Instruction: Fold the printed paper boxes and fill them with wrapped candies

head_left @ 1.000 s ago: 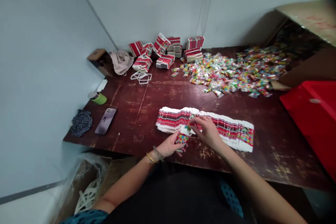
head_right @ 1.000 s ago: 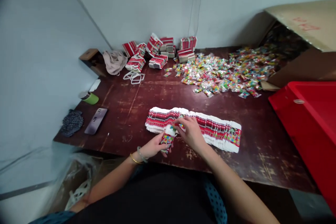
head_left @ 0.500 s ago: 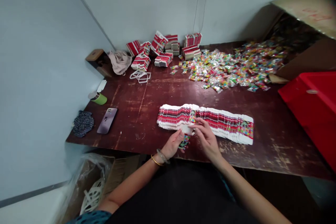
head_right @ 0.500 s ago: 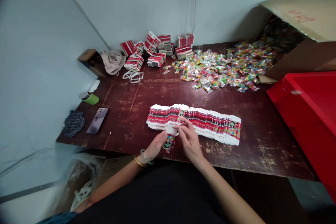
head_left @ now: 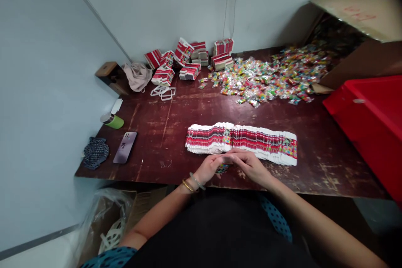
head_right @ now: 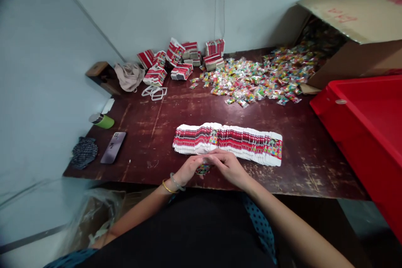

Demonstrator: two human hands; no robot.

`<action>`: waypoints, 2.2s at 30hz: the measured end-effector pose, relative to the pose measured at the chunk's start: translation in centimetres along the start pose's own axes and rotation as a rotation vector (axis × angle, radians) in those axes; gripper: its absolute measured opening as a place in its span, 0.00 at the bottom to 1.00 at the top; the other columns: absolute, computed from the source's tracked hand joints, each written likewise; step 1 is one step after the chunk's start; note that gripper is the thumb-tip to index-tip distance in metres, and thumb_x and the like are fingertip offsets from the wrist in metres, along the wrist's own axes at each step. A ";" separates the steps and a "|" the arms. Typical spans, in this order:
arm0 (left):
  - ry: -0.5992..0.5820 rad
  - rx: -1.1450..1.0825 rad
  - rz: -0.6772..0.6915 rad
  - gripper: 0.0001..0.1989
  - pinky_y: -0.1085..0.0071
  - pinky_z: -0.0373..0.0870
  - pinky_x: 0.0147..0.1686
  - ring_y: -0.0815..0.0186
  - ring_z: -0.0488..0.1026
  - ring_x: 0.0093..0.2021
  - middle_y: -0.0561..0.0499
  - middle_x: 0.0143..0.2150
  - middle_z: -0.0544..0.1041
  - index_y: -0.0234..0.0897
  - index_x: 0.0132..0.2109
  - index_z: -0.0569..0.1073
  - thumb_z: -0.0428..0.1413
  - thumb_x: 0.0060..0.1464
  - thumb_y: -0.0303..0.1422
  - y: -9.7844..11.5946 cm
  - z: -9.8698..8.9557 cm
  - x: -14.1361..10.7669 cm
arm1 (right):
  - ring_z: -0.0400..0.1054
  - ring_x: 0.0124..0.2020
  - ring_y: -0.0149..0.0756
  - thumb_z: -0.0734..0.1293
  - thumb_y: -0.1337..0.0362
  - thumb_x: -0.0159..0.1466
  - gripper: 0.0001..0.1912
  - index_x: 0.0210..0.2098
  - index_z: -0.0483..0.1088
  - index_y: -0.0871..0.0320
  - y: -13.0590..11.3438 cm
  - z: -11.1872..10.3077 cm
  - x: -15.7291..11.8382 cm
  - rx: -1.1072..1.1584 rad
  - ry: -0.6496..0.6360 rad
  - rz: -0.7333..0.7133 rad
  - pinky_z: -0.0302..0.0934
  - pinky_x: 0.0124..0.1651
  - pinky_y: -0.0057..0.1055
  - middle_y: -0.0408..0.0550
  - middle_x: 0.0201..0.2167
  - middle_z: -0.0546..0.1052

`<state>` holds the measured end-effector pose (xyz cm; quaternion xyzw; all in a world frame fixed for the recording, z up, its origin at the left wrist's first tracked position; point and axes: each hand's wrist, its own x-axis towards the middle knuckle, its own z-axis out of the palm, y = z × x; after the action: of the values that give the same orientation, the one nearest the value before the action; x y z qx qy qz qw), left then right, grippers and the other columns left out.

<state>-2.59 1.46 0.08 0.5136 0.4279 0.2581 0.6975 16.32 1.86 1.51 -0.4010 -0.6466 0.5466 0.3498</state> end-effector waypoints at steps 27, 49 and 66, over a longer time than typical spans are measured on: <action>-0.342 -0.042 -0.199 0.26 0.67 0.69 0.43 0.64 0.72 0.43 0.43 0.48 0.73 0.35 0.54 0.71 0.61 0.52 0.44 -0.2 2.9 2.2 | 0.58 0.63 0.53 0.66 0.58 0.62 0.25 0.58 0.68 0.57 9.5 -16.5 -9.9 -0.864 0.190 0.220 0.55 0.61 0.53 0.58 0.61 0.67; -0.052 -0.477 -0.220 0.21 0.67 0.68 0.41 0.62 0.74 0.37 0.47 0.37 0.79 0.32 0.47 0.74 0.63 0.43 0.31 0.3 4.8 2.0 | 0.67 0.51 0.44 0.63 0.67 0.66 0.18 0.55 0.69 0.52 1.1 0.7 -6.1 -0.749 0.365 -0.291 0.64 0.51 0.43 0.52 0.51 0.75; -0.367 -0.156 -0.268 0.21 0.67 0.66 0.32 0.67 0.70 0.26 0.50 0.27 0.73 0.31 0.33 0.74 0.68 0.39 0.43 1.1 2.9 0.1 | 0.69 0.46 0.41 0.67 0.52 0.62 0.17 0.28 0.73 0.59 -0.9 -2.8 -2.9 0.176 -0.283 0.141 0.65 0.49 0.37 0.51 0.49 0.70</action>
<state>0.07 0.45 1.44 0.4352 0.3369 0.0979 0.8292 19.91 0.37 2.83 -0.3325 -0.6092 0.6752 0.2498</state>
